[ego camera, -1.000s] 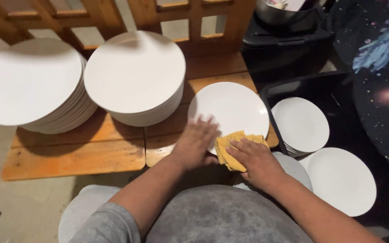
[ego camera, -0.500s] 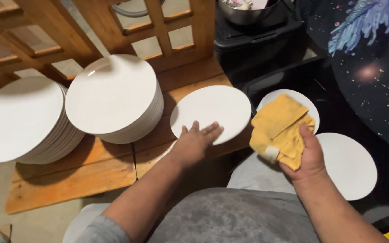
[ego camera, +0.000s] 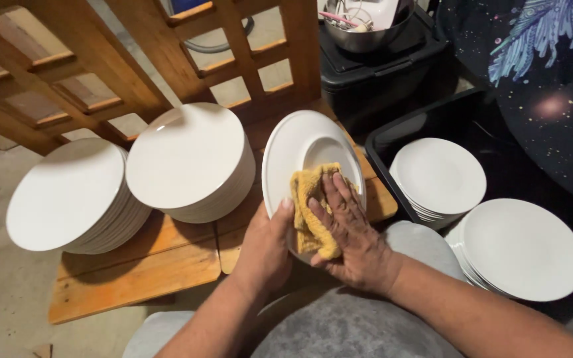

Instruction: The person wipes white plates one at a time with a yellow cloth, then stacks them on a wooden chair. The person repeats this process for multiple plates from a black tray.

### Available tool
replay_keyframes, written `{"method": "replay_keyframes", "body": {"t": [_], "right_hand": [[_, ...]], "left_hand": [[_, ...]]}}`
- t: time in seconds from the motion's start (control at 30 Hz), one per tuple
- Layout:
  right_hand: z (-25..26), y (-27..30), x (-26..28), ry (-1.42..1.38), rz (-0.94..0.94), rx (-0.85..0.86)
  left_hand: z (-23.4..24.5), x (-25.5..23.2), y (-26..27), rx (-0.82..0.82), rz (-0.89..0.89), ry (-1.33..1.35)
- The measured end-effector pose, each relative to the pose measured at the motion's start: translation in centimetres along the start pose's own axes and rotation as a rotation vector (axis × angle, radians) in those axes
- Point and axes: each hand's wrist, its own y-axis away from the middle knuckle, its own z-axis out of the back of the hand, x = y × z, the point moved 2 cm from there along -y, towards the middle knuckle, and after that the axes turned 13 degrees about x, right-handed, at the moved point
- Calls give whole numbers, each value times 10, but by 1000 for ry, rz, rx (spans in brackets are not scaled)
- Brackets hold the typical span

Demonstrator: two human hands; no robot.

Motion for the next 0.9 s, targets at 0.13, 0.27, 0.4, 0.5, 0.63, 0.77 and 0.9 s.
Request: {"method": "replay_keyframes", "body": {"t": [0.13,0.27,0.4,0.5,0.63,0.77,0.9], "right_hand": [[4,-21,-35,-365,-113,-25],[4,-30,-51,-243,-216,-7],[1,-16,-1,-347,-104,53],[5,-15,13,-253,37,84],[7,-38,-20,-266,-101,-3],[16,-46,-8,-615,-192,7],[31,-55,47,-270,211,88]], "left_hand": [[-3,4,26,43,19,6],[-5,10,33,113,-57,188],[4,11,30,25,-72,217],[9,11,30,43,-81,217],[1,17,41,74,-9,91],[-1,8,46,119,-42,51],[5,3,52,176,131,55]]}}
